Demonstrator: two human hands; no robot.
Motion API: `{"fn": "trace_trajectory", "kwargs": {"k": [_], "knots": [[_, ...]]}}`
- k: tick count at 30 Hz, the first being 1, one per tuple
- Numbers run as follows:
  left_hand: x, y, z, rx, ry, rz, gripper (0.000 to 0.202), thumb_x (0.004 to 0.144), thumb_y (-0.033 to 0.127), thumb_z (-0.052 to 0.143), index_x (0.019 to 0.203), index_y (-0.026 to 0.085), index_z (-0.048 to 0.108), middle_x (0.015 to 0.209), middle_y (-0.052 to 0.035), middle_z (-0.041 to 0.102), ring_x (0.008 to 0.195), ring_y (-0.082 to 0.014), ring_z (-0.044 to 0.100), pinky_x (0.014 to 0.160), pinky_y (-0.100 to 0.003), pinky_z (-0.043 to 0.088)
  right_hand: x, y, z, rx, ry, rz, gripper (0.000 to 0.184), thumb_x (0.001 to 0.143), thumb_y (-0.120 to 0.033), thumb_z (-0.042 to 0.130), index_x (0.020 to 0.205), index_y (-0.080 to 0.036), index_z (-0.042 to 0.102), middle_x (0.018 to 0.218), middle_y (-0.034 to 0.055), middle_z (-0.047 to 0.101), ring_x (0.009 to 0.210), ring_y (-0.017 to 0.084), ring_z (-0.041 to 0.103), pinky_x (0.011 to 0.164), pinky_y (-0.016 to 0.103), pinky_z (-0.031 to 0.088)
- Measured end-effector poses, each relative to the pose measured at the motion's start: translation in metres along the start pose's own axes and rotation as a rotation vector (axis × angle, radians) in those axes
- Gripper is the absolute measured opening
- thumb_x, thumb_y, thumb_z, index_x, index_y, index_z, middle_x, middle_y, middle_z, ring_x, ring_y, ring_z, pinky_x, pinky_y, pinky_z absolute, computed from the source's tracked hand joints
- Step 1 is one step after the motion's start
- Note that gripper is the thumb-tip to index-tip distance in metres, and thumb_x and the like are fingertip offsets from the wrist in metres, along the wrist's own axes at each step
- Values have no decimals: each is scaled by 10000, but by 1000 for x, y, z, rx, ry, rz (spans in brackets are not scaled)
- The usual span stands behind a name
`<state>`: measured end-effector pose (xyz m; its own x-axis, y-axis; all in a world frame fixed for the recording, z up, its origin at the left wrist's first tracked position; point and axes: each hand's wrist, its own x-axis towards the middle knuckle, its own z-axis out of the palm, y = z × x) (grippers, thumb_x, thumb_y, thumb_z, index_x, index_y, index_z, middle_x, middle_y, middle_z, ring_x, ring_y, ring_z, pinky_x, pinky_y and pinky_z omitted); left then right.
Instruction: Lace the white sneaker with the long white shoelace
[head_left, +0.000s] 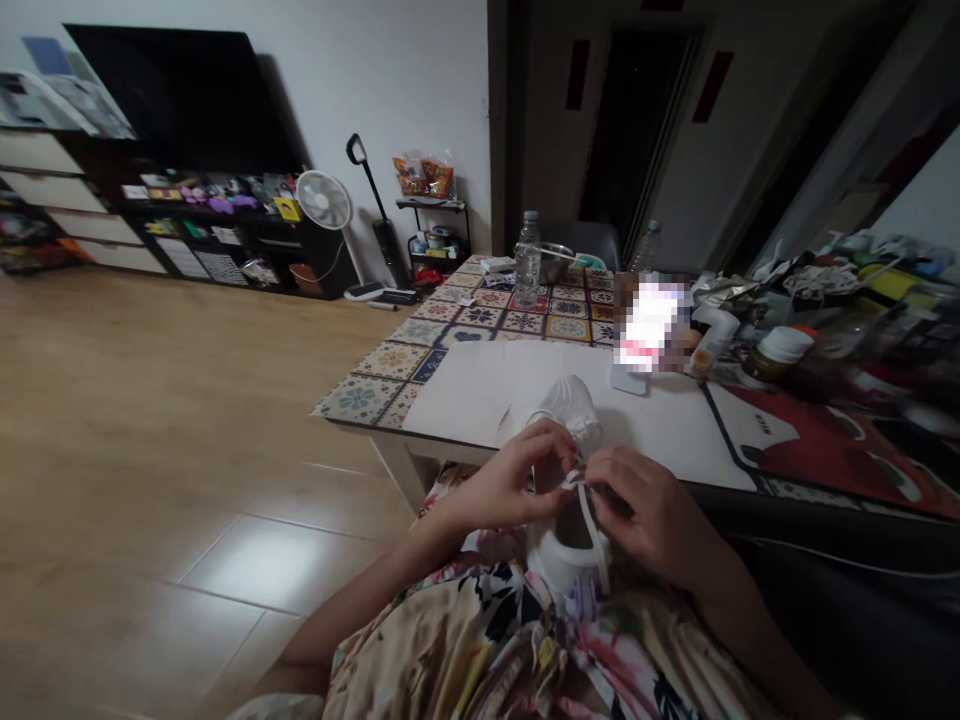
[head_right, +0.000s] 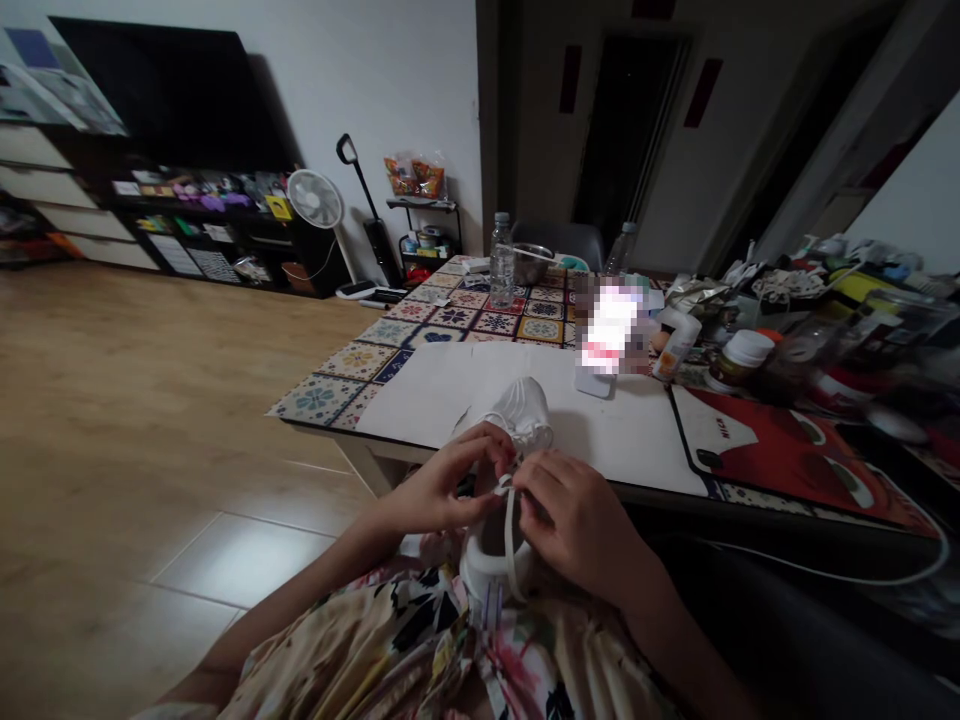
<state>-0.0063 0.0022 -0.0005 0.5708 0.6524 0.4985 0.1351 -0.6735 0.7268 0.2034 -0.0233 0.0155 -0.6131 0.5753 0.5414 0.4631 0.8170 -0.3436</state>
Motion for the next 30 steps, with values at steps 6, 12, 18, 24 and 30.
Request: {"fn": "trace_trajectory", "kwargs": {"k": [6,12,18,24,30], "knots": [[-1,-2,3,-66,38,-18,113,812,242,657,825,164,576,1055,-100,573,1024,-221,563,906,-339,459,2,2,10,21,47,41,193,852,-47,489,950,-213,502,907,43,610,870,207,589,781,341,473],[-1,-5,4,-255,9,-43,166,822,315,708,807,160,649,1064,-92,567,1054,-224,561,959,-358,426,3,3,3,242,-24,75,168,845,-46,522,852,-213,504,892,22,551,881,179,540,779,303,443],[1,-2,0,-410,-66,-85,278,800,419,732,722,156,687,1057,-88,557,1058,-224,529,983,-364,375,-2,13,-5,372,-143,88,94,947,-285,575,927,-248,659,1020,43,500,1025,191,512,912,325,422],[-6,-9,-9,-822,39,31,363,751,463,766,596,167,625,946,-55,555,882,-171,535,794,-302,421,-12,18,-10,827,64,55,306,933,-468,560,746,-235,630,855,38,545,845,200,540,757,348,458],[-12,5,-25,-996,576,110,528,566,517,860,419,183,479,603,18,294,564,-112,396,544,-237,405,-10,16,-28,1109,598,142,195,894,-402,636,767,-263,581,544,-60,400,437,114,382,450,251,369]]}}
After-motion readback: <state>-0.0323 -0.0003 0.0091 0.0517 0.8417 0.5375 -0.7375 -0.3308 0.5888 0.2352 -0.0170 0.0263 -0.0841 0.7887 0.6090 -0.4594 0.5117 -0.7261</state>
